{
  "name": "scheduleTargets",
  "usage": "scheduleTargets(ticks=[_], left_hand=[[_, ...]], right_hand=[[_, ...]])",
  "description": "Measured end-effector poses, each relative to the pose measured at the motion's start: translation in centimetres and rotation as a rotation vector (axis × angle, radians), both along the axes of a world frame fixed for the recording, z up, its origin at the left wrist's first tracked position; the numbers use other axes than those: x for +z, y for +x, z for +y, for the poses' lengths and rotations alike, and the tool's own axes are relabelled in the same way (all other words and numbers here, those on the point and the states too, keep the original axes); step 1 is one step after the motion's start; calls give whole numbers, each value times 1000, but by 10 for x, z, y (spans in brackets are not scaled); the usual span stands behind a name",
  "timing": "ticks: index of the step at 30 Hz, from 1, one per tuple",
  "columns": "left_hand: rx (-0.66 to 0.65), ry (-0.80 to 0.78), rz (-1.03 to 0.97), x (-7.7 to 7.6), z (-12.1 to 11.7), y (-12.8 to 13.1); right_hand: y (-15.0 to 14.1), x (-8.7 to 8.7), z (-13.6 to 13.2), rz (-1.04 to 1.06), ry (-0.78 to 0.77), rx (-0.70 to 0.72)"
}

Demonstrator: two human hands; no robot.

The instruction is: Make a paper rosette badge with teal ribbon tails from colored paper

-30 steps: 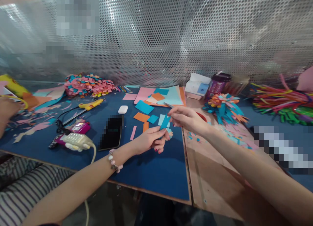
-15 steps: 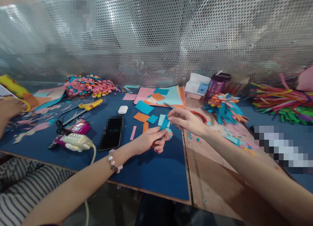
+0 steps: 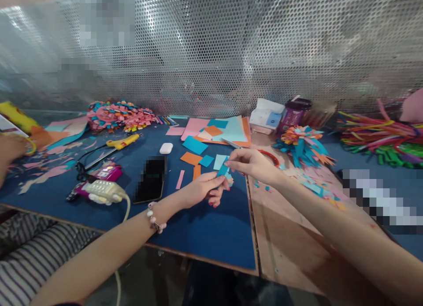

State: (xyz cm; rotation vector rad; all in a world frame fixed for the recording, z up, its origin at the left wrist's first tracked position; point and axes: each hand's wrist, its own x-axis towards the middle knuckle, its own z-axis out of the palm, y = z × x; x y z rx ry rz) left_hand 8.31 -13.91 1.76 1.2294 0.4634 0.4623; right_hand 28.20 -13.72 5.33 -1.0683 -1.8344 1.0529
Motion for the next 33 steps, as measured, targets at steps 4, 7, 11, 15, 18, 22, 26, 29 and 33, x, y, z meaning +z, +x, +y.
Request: scheduleTargets(ticks=[4, 7, 11, 15, 18, 22, 26, 29, 33], left_hand=[[-53, -25, -19, 4, -1, -2], [-114, -46, -38, 7, -2, -4], [-181, -77, -45, 8, -4, -6], [-230, -81, -15, 9, -6, -7], [-244, -80, -3, 10, -7, -7], [-241, -84, 0, 10, -7, -6], [-257, -110, -1, 10, -8, -5], [-262, -122, 6, 9, -9, -5], [-255, -123, 3, 10, -9, -5]], right_hand=[[5, -2, 0, 179, -134, 34], [9, -10, 1, 361, -224, 54], [8, -19, 3, 478, -277, 121], [6, -24, 3, 504, -264, 162], [7, -24, 2, 487, -243, 183], [8, -21, 0, 454, -209, 205], [6, -20, 0, 446, -196, 207], [6, -21, 0, 446, -193, 209], [4, -20, 0, 476, -189, 174]])
